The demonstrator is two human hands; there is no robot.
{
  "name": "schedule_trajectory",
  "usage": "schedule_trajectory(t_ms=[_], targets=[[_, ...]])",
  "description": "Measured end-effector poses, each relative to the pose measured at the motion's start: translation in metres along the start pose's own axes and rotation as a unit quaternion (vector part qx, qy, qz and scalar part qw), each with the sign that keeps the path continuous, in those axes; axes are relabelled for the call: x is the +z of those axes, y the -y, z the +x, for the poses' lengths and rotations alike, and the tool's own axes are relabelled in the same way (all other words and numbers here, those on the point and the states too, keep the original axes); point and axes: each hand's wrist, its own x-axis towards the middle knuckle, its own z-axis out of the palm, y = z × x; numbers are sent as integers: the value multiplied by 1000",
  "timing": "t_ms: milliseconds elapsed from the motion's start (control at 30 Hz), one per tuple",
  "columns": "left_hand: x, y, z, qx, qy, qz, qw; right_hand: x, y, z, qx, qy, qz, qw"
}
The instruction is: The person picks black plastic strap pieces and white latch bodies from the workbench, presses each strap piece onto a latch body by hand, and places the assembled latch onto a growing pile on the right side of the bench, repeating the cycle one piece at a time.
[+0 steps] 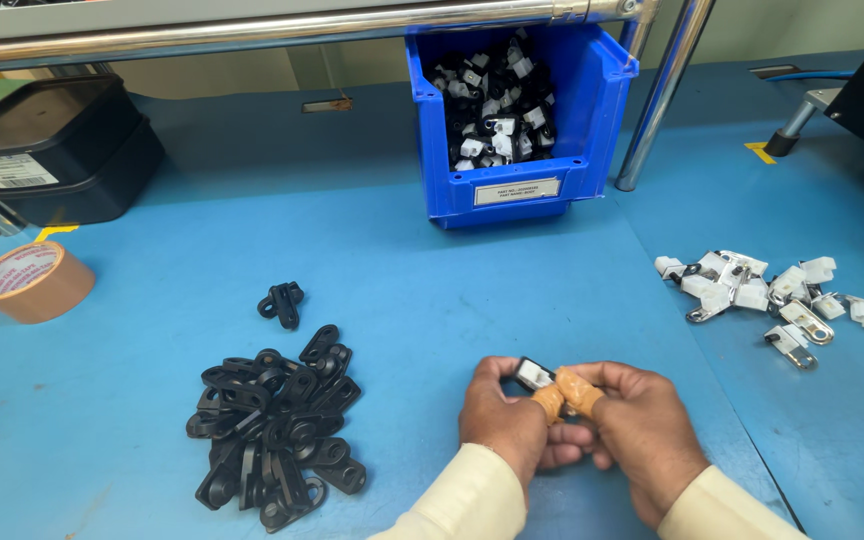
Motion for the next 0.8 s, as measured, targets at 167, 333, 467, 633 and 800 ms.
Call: schedule_trajectory(t_ms=[167,333,467,633,800], targets=[[-21,-19,5,27,79,191,978,-5,12,0,-35,14,-44,998],[-25,-16,8,56,102,183,976,-9,18,-1,-183,-35,-232,955],[-14,-4,8,23,94,50,994,-2,18,8,-99,-14,20,995],[-20,-5,9,-36,107,-89,990,-9,18,11,-27,-32,125,991],[-13,-10,9,-20,175,-104,979,-9,15,10,4,-14,107,994]])
